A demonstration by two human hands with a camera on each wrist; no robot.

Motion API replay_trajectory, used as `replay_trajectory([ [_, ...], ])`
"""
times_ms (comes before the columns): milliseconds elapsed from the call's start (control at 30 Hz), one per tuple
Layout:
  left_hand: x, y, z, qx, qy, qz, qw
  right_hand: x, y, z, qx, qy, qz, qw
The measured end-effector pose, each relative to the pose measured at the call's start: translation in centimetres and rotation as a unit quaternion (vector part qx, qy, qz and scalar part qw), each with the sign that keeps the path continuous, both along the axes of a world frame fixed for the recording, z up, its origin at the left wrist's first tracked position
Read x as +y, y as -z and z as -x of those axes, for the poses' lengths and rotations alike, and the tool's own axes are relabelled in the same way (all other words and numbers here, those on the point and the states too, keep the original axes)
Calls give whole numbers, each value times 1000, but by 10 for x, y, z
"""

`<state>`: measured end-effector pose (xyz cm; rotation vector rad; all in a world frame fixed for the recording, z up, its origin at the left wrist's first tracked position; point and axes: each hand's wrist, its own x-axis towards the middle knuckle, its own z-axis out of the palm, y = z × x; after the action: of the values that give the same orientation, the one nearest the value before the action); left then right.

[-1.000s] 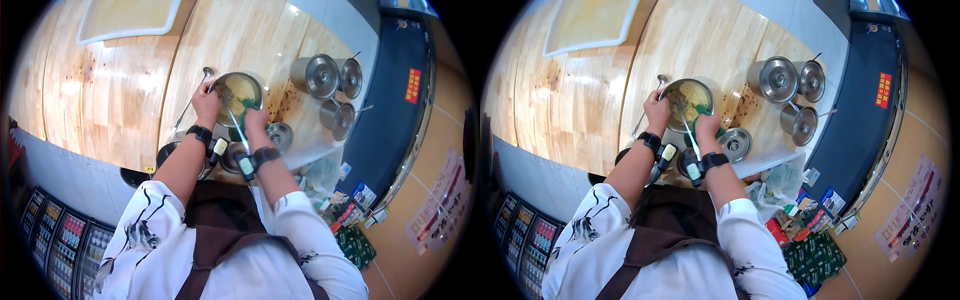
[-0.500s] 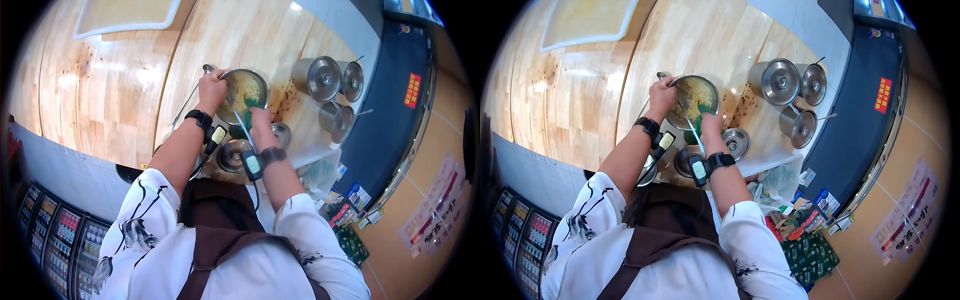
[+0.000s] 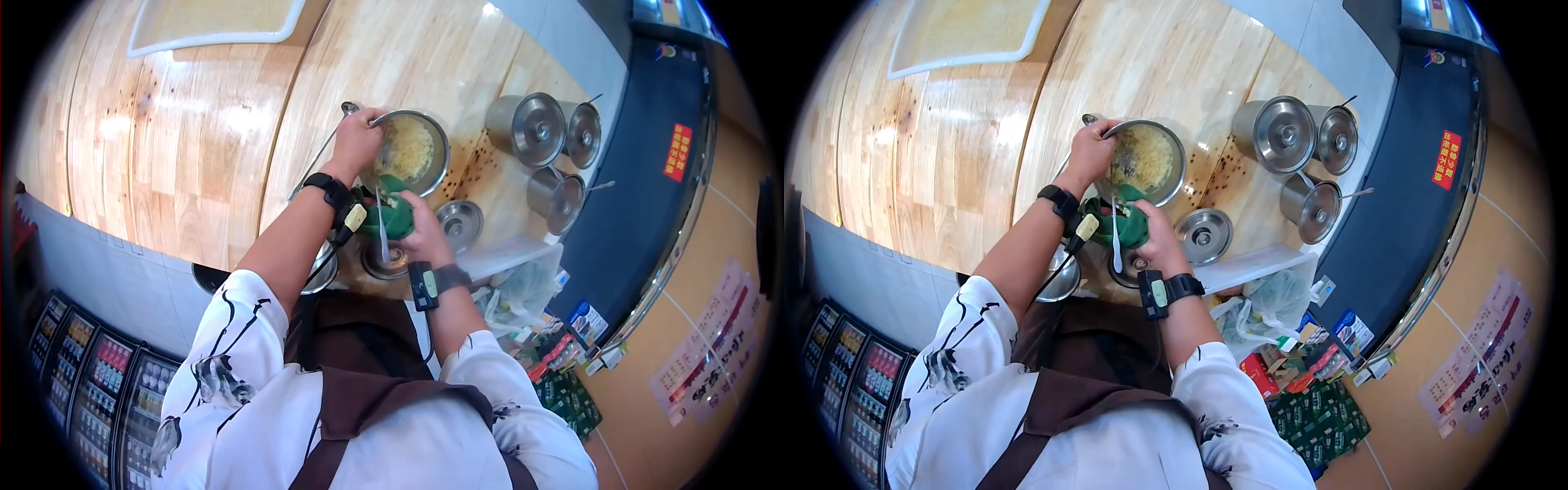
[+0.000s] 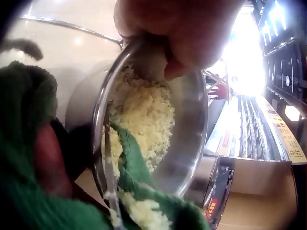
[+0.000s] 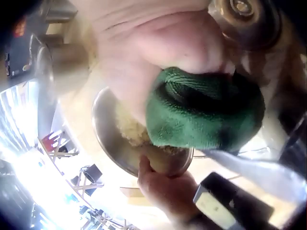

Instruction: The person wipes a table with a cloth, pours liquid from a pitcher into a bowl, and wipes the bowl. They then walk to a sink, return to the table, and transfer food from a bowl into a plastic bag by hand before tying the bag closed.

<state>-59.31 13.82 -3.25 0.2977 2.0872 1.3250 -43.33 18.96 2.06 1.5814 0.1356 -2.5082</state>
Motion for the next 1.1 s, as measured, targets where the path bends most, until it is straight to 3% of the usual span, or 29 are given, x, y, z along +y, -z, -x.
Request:
replay_trajectory([
  [100,-8,5,1,-18,43,-20,999,2,7,-14,113,3,47,992],
  [200,-25,-1,-4,6,28,-7,1000,5,-1,-19,174,-32,16,984],
  [333,-53,-45,-11,20,-13,-32,999,5,-26,-21,176,-53,-24,983],
  [433,-66,-89,-27,-222,-88,-163,957,12,-36,-33,194,-48,20,980],
  [467,-69,-98,-34,-295,-87,-192,932,15,-43,-35,198,-47,16,979],
  [500,-67,-115,-42,-409,-113,-217,879,17,-53,-35,200,-50,16,979],
  [600,-57,-123,-76,-530,-120,-226,809,17,-93,-24,188,-55,-17,981],
  [733,-39,-142,-91,-535,-136,-208,807,19,-126,-27,109,-120,-140,977],
  [833,-34,-141,-104,-556,-138,-254,780,7,-166,-19,-20,-273,-338,900],
  [867,-33,-138,-110,-568,-145,-300,753,1,-175,-16,-18,-275,-345,897],
  [900,-33,-144,-111,-578,-150,-345,724,-4,-183,-14,11,-274,-435,858],
  [933,-34,-150,-111,-576,-147,-352,723,-9,-189,-11,40,-270,-521,809],
  [967,-36,-156,-112,-583,-155,-354,714,-14,-192,-9,41,-271,-527,805],
  [1033,-39,-165,-110,-590,-160,-362,704,-23,-199,-5,-80,-365,-633,678],
  [1100,-40,-162,-106,-627,-151,-414,643,-26,-192,5,-85,-374,-653,653],
])
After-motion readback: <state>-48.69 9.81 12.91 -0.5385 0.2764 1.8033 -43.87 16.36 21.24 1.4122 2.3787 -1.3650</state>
